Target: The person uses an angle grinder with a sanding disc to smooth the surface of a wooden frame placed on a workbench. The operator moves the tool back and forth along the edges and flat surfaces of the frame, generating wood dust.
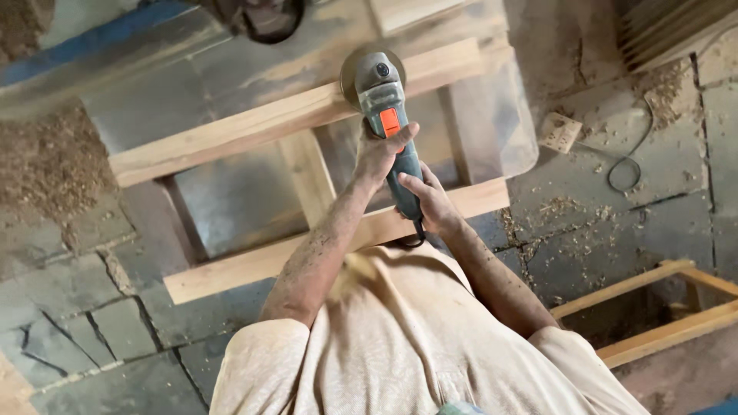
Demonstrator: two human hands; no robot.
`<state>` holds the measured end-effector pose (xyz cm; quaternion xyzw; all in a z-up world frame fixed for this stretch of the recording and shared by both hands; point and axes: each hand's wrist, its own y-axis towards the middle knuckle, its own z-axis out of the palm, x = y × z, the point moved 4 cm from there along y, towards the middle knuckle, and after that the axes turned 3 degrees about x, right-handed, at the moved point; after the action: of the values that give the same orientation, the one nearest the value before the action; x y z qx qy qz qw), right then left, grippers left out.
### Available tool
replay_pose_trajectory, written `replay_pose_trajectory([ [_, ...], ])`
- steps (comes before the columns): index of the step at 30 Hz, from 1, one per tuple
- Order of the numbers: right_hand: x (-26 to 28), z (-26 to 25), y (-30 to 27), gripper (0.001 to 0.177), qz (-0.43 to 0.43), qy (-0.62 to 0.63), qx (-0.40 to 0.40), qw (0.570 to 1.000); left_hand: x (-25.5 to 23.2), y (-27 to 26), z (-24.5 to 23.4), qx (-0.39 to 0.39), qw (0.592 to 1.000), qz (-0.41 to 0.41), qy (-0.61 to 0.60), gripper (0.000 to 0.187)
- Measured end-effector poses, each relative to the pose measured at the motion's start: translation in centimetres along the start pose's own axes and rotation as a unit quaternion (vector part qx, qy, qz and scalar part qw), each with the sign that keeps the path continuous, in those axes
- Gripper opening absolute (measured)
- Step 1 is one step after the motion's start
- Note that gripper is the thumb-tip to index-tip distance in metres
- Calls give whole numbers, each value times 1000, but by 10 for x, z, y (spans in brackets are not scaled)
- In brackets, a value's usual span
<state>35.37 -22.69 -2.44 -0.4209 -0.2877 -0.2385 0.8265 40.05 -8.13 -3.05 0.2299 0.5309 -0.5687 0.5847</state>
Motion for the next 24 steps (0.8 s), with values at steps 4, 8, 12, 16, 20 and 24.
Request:
replay_pose_trajectory([
  [4, 16, -28, -2, 46, -29, 34, -3, 999, 2, 17, 43, 45, 999, 21, -5, 58],
  [8, 33, -55, -3, 42, -53, 57, -18, 997, 1, 33, 80, 83, 996, 17, 22, 47],
  [12, 51, -78, -4, 38, -90, 65, -23, 994, 3, 47, 113, 104, 993, 34, 36, 47],
  [16, 63, -91, -9, 34, -108, 75, -46, 990, 12, 54, 135, 96, 991, -7, 91, 55],
  [20, 62, -91, -25, 32, -112, 84, -44, 989, 21, 44, 144, 83, 995, 1, 55, 73],
  [24, 49, -83, -33, 32, -108, 61, -51, 991, 29, 29, 131, 119, 992, -15, 28, 79],
])
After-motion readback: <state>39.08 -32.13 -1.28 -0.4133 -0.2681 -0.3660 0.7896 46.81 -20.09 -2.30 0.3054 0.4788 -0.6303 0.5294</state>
